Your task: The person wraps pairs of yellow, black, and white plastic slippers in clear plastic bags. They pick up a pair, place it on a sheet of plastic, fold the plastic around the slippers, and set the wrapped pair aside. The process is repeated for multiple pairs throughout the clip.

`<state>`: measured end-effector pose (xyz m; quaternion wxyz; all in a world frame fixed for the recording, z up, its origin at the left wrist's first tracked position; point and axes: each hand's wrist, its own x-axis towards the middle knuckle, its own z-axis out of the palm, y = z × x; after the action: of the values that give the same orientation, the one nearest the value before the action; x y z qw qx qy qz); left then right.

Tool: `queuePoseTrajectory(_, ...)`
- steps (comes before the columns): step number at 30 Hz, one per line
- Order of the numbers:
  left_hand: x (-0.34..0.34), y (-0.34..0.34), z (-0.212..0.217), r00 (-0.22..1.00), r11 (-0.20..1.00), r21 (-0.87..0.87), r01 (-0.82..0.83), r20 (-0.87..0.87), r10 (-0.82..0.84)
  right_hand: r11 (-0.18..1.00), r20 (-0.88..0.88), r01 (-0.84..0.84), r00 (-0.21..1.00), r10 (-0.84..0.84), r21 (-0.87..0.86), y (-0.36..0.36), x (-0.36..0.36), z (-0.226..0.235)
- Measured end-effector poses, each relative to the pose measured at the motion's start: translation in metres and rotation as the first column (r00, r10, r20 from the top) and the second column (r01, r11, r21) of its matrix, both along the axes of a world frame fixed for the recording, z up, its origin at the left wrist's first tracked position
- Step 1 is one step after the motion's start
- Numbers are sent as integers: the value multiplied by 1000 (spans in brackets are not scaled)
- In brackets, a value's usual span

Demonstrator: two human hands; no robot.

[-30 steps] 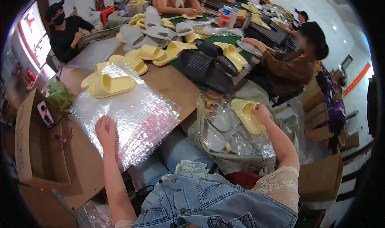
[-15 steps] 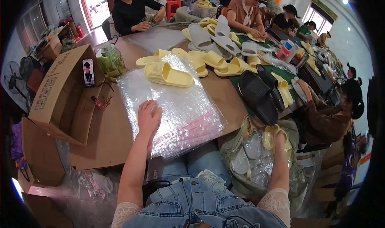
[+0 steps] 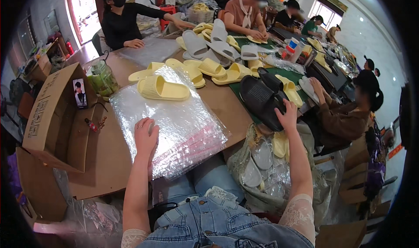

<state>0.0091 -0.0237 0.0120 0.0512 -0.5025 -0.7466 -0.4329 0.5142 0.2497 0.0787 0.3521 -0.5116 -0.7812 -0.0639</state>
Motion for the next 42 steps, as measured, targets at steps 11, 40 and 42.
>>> queuePoseTrajectory(11,8,0,3,999,998,58,-9,33,7,986,-324,-41,946,-15,-164,117,-24,-38)
queuePoseTrajectory(40,3,7,-2,999,998,55,-13,-31,15,902,117,-343,916,383,-264,-119,-315,-39)
queuePoseTrajectory(42,5,6,-2,999,999,46,-18,-33,19,902,103,-330,923,370,-279,-123,-305,-40)
